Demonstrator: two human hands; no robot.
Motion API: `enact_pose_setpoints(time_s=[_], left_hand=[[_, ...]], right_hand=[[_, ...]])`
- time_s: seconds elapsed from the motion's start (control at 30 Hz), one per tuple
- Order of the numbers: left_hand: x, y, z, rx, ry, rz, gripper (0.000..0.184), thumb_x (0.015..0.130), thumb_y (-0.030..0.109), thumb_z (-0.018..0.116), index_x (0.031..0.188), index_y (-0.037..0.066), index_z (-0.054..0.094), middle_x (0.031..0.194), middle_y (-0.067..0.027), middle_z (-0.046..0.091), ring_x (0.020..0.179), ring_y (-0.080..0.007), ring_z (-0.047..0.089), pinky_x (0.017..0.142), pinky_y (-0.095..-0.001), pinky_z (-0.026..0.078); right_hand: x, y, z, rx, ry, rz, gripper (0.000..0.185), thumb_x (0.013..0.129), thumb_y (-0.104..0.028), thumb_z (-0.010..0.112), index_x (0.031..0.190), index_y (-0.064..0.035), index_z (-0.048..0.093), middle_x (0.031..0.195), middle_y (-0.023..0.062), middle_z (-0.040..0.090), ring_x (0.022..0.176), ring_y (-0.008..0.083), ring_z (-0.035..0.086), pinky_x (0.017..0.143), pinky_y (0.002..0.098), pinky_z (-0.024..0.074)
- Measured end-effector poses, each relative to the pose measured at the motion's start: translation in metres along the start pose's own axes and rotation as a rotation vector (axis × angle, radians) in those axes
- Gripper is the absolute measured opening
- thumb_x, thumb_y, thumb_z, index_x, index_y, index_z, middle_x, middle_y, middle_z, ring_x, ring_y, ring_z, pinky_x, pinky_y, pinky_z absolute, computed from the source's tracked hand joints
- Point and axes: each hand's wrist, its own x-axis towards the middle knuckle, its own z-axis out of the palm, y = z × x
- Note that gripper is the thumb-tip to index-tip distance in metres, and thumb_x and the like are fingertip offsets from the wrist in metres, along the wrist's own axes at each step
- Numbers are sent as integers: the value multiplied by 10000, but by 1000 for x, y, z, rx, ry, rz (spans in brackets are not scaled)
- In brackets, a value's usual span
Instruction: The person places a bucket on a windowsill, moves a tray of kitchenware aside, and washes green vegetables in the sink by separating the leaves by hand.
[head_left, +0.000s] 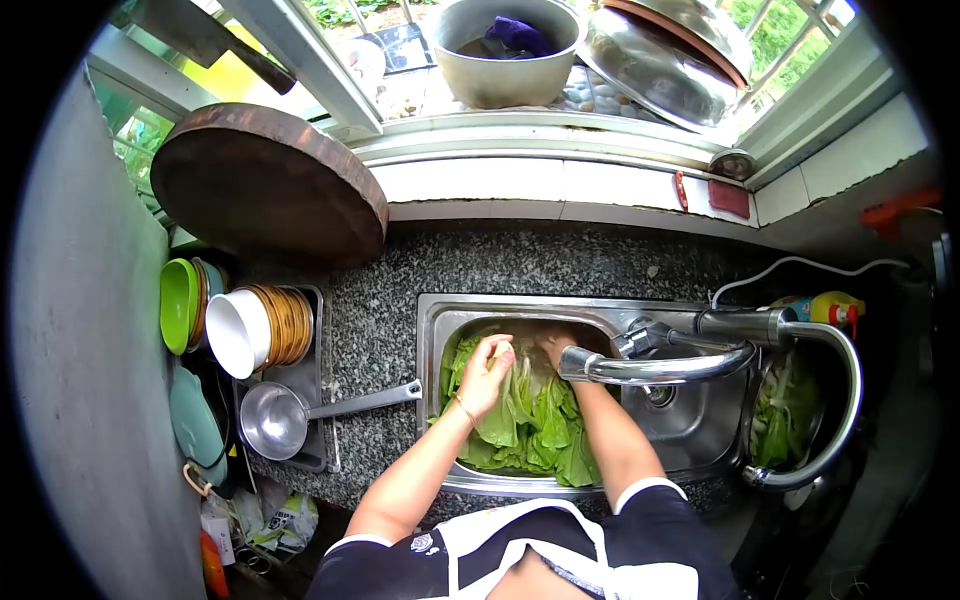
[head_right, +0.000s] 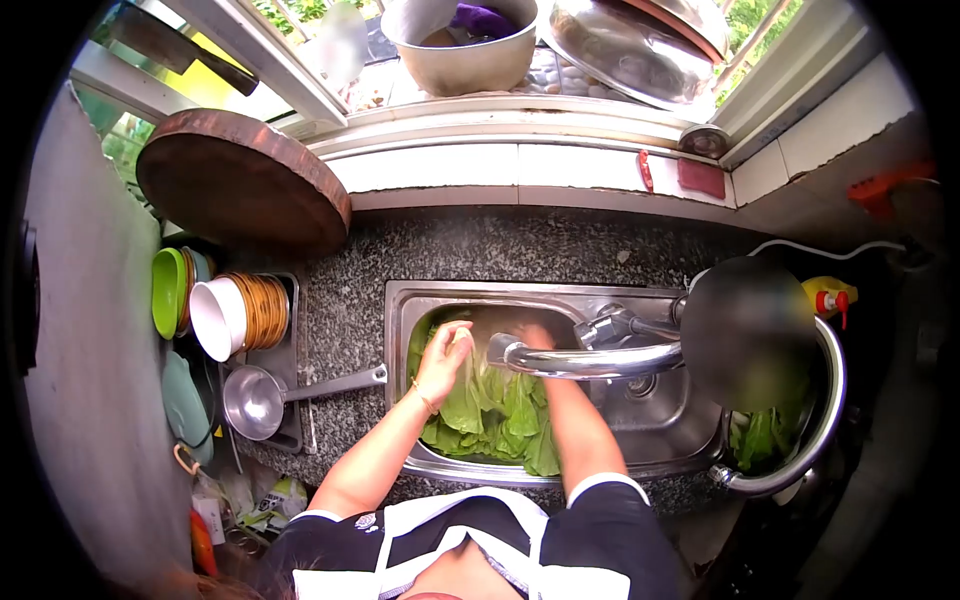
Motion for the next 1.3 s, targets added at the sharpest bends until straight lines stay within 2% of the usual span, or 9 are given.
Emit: enact_pose_setpoints(time_s=[0.17,0.43,0.47,0.67,0.77,0.93,1.03,1.2,1.3], left_hand=[[2,-6,7,-193,-29,-112,318,853,176,556,1116,24,461,1025,-63,551,944,-138,517,838,-273,405],[-15,49,5,473,-377,129,273,819,199,571,1011,29,478,928,-147,590,883,-262,574,752,-331,443],[-15,53,4,532,-426,179,273,824,208,561,1020,35,486,955,-151,590,907,-291,570,765,-346,441],[-10,35,-1,781,-509,128,275,844,232,523,1060,63,500,973,-149,584,927,-276,563,791,-340,433],[-14,17,-8,365,-321,-37,292,856,257,518,1052,43,490,946,-122,577,909,-208,554,818,-311,414],[-11,6,-13,102,-144,-88,296,871,239,516,1087,40,482,927,-25,541,940,-137,501,853,-292,384],[-10,13,-19,-194,-50,-132,290,903,199,456,1140,31,467,954,-40,538,923,-111,475,861,-257,360],[1,9,-31,-363,-42,-205,300,878,143,495,1146,15,452,1013,-36,514,955,-114,474,861,-255,372],[8,-3,-20,-283,26,-179,281,811,103,590,1052,11,479,965,-47,528,904,-110,497,828,-249,395]], right_hand=[[-60,-46,-20,689,-14,-393,607,700,-316,715,1153,-72,394,1080,29,444,1022,128,428,872,289,375],[-115,-69,-78,-20,-37,-576,487,725,-16,558,1187,-101,429,957,163,592,884,318,586,756,360,455],[-116,-65,-78,22,1,-576,271,715,-38,536,985,-29,512,906,177,558,889,355,533,753,419,431],[-82,-24,-56,-50,242,-569,189,772,-52,552,960,-50,581,834,125,602,798,262,583,709,376,442],[-34,14,-19,-26,184,-185,278,833,-314,550,862,-38,569,747,124,577,708,266,545,670,360,439],[-17,-22,29,-289,90,163,295,874,-250,347,889,-35,547,970,192,578,938,326,551,801,417,426],[-10,1,31,-404,-90,-195,358,866,-208,335,1118,-41,527,1168,221,494,1037,332,514,887,416,390],[-13,-36,-8,87,56,151,379,802,-259,558,1091,-14,538,1040,203,579,935,312,574,819,390,437],[-31,-50,-26,817,-135,-76,248,761,-185,627,927,-32,524,785,47,582,719,109,528,652,251,432]])
